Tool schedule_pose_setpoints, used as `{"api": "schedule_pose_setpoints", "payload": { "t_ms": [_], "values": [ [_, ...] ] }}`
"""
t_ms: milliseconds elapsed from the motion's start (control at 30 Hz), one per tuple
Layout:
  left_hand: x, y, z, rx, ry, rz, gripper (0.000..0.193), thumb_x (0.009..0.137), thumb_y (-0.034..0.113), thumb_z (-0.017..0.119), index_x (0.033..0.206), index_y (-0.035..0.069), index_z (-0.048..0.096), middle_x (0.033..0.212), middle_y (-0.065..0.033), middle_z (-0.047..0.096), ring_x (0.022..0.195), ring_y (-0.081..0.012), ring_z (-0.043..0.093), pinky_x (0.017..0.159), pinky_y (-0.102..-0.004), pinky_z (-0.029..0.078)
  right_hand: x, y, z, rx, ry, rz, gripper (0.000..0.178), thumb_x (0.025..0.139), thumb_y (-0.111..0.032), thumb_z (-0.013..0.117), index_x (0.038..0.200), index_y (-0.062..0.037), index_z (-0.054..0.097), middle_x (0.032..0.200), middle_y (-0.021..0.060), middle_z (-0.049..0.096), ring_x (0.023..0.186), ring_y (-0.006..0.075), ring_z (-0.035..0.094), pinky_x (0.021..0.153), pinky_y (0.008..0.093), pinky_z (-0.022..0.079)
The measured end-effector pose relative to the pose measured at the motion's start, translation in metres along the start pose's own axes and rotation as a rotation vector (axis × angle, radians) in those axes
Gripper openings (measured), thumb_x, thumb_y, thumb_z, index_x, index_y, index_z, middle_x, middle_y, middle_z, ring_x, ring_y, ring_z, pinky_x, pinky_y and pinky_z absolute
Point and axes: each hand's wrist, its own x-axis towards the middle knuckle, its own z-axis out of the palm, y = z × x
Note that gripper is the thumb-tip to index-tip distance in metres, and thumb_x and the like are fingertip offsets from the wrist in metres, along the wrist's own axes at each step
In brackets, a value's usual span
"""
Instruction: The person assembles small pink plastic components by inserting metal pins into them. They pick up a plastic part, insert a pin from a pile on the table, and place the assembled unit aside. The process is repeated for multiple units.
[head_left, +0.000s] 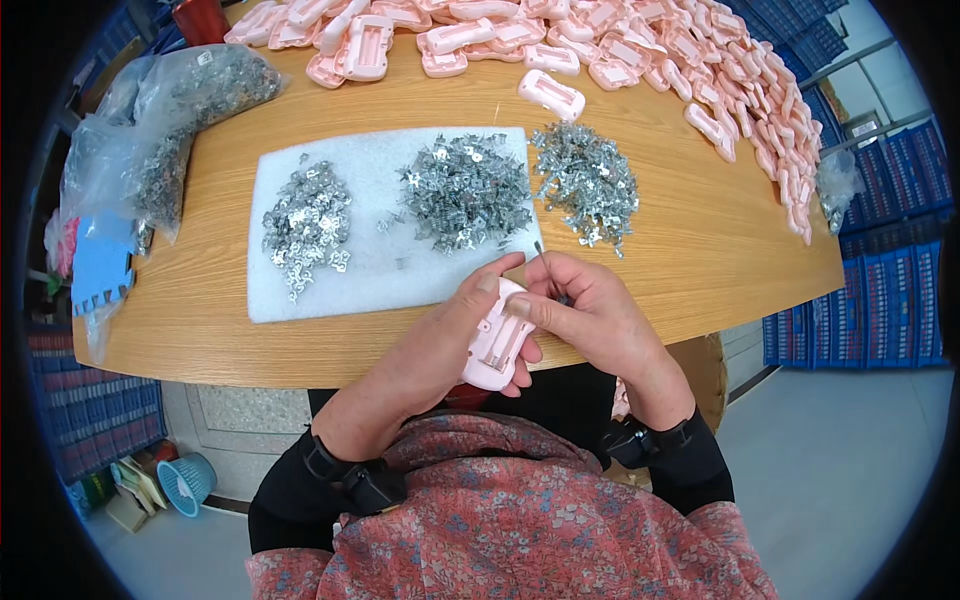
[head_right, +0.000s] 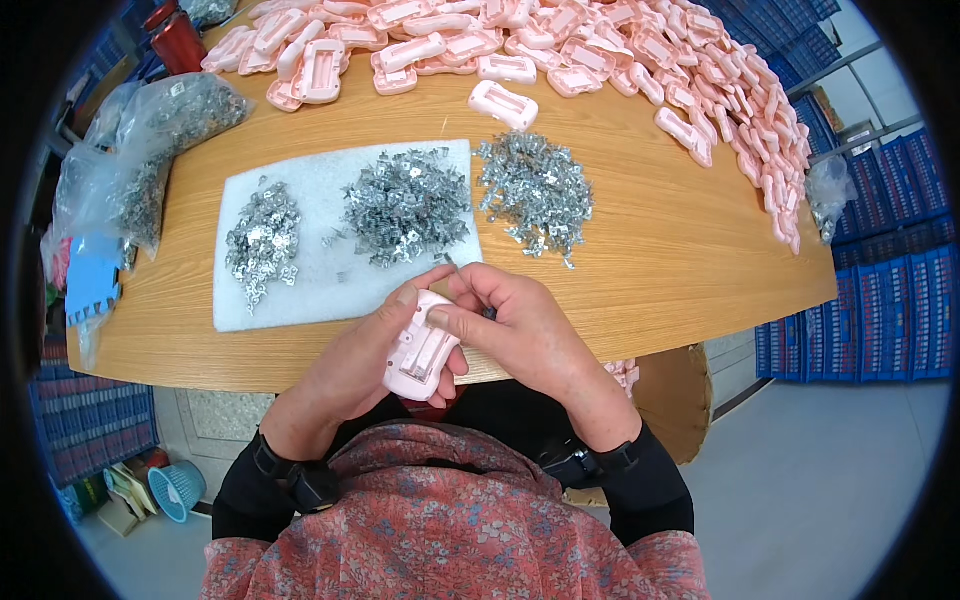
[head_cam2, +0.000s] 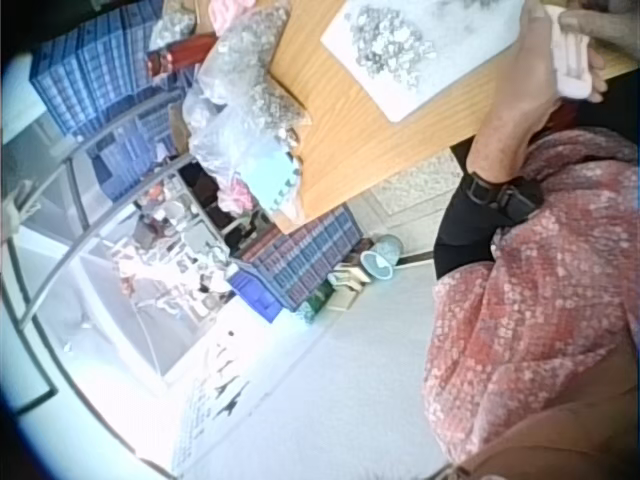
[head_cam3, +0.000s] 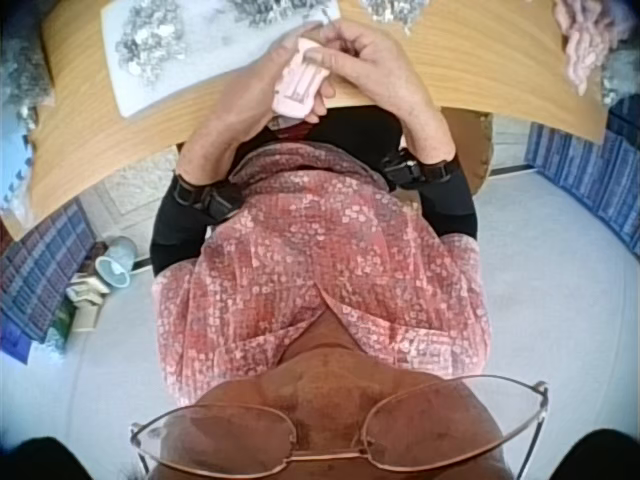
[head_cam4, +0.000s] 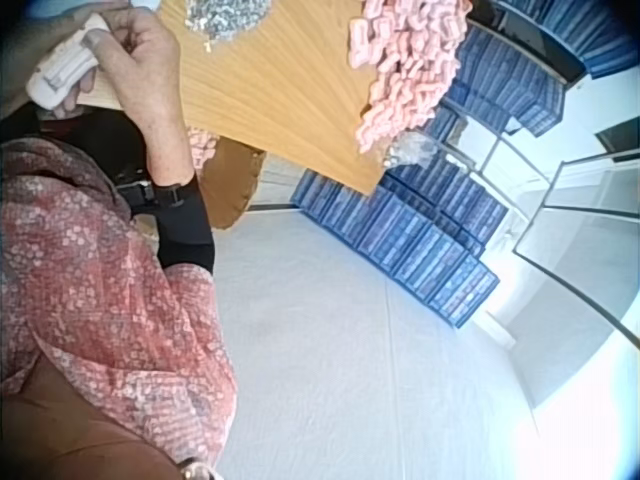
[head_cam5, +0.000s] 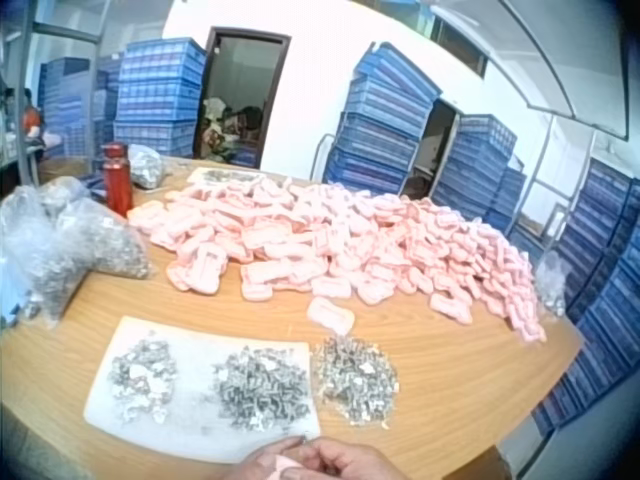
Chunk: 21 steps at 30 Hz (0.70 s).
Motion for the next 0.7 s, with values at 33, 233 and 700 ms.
{"api": "schedule_pose_setpoints", "payload": {
  "t_ms": [33, 233, 700],
  "values": [
    [0.001, -0.001, -0.001, -0.039, 0.000, -0.009, 0.060, 0.107, 0.047, 0.027, 0.155, 0.012, 0.021, 0.089, -0.0176, 0.066, 0.069, -0.0247, 0.068, 0.061, -0.0358, 0.059, 0.000, 0.001, 0.000, -0.001, 0.019, -0.015, 0.024, 0.094, -0.017, 0.067, 0.108, 0.0017, 0.061, 0.087, 0.0008, 0.065, 0.079, 0.0047, 0.055, 0.072, 0.0237, 0.047],
    [0.003, 0.000, -0.010, -0.225, 0.032, -0.042, 0.057, 0.108, 0.043, 0.028, 0.155, 0.011, 0.023, 0.089, -0.0178, 0.066, 0.070, -0.0266, 0.068, 0.063, -0.0373, 0.059, -0.006, 0.010, -0.001, -0.206, 0.238, -0.184, 0.022, 0.093, -0.014, 0.068, 0.107, 0.0014, 0.060, 0.082, 0.0044, 0.063, 0.075, 0.0088, 0.057, 0.069, 0.0276, 0.048],
    [0.005, -0.008, -0.006, 0.049, 0.024, -0.113, 0.056, 0.107, 0.049, 0.020, 0.137, 0.008, 0.041, 0.089, -0.0132, 0.066, 0.072, -0.0224, 0.069, 0.063, -0.0341, 0.059, 0.011, 0.007, 0.004, -0.132, 0.153, -0.155, 0.017, 0.088, -0.012, 0.074, 0.097, -0.0002, 0.064, 0.072, -0.0030, 0.057, 0.067, 0.0023, 0.050, 0.060, 0.0208, 0.042]
  ]
}}
